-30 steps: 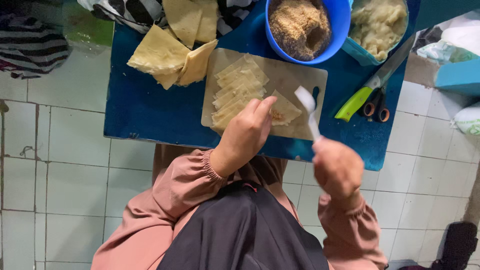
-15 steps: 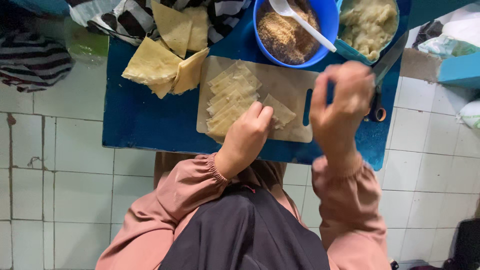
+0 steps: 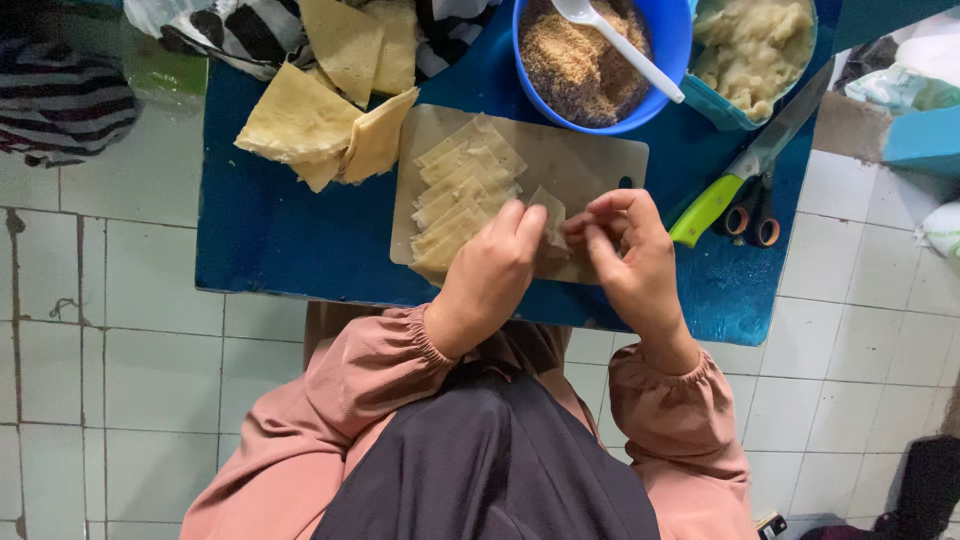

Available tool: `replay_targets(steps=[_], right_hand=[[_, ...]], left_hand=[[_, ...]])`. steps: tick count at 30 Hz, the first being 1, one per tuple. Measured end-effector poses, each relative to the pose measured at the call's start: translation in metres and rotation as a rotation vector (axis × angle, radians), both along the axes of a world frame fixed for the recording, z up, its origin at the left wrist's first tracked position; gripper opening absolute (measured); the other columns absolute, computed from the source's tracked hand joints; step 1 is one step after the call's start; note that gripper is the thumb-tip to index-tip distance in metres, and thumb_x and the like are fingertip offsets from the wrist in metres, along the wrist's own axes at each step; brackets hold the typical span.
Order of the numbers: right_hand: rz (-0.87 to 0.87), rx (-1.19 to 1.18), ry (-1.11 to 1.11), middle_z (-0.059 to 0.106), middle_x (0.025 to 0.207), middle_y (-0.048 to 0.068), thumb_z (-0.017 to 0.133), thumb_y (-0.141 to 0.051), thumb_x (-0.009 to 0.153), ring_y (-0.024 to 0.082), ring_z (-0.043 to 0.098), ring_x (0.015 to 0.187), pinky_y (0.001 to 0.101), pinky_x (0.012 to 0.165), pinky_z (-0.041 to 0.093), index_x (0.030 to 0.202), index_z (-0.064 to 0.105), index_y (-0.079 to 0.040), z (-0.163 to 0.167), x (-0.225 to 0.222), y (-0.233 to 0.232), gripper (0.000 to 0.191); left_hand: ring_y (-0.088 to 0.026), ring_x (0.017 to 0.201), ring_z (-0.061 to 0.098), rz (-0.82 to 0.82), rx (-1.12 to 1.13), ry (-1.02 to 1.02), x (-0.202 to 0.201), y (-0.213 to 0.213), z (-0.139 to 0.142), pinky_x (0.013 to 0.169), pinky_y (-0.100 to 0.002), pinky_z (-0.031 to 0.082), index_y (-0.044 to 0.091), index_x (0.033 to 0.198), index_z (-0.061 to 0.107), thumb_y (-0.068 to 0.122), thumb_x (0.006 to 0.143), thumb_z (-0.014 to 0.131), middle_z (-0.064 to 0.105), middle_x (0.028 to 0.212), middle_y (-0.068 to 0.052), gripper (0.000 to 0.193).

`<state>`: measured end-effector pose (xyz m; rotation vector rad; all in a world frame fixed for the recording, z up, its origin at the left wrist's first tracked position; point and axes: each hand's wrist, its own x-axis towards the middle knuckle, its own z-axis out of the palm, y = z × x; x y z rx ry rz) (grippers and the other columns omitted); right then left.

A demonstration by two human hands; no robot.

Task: The person sits on the floor at a low table and stacks thin square crackers on a cutting board, folding and layering them one at a time. They occasionally use a spoon to scoop brown powder from a blue bowl and sprinkle it over the crackers before adding more layers.

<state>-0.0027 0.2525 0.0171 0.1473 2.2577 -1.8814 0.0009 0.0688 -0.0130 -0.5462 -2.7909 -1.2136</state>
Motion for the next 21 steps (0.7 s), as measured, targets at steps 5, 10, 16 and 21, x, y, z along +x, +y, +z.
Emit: replay_targets(steps=[5, 10, 16, 21], right_hand=[[0.074, 0.318, 0.128, 0.068, 0.095, 0.006, 0.076, 0.004, 0.086, 0.010, 0.066, 0.086, 0.0253, 0.078, 0.055, 0.109, 0.058, -0.002, -0.008, -0.001, -0.001, 0.030], [0.182, 0.510, 0.287, 0.066, 0.095, 0.010, 0.076, 0.005, 0.086, 0.022, 0.066, 0.085, 0.0325, 0.073, 0.054, 0.100, 0.064, -0.002, -0.010, 0.000, -0.002, 0.021], [0.567, 0.853, 0.624, 0.066, 0.111, 0.010, 0.072, -0.002, 0.076, 0.029, 0.064, 0.100, 0.0399, 0.085, 0.050, 0.106, 0.070, 0.000, 0.018, -0.003, 0.007, 0.030], [0.770, 1.218, 0.910, 0.067, 0.113, 0.005, 0.066, -0.011, 0.081, 0.020, 0.064, 0.102, 0.0352, 0.092, 0.047, 0.112, 0.074, -0.002, 0.033, -0.002, 0.013, 0.033]], left_hand=[[-0.031, 0.098, 0.068, -0.015, 0.070, 0.022, -0.002, -0.002, 0.007, 0.076, -0.039, 0.057, 0.007, 0.125, 0.057, 0.002, 0.090, 0.065, 0.057, 0.112, -0.013, 0.036], [-0.025, 0.094, 0.065, -0.086, 0.010, 0.119, -0.003, -0.004, 0.010, 0.074, -0.036, 0.057, 0.008, 0.110, 0.061, 0.006, 0.087, 0.064, 0.057, 0.110, -0.009, 0.023], [-0.020, 0.094, 0.058, -0.184, -0.268, 0.306, -0.006, -0.016, 0.016, 0.076, -0.032, 0.049, 0.010, 0.097, 0.066, 0.016, 0.084, 0.063, 0.057, 0.104, -0.004, 0.015], [-0.018, 0.099, 0.058, -0.259, -0.315, 0.397, -0.007, -0.027, 0.021, 0.083, -0.031, 0.046, 0.010, 0.098, 0.066, 0.018, 0.084, 0.063, 0.059, 0.109, -0.004, 0.017]])
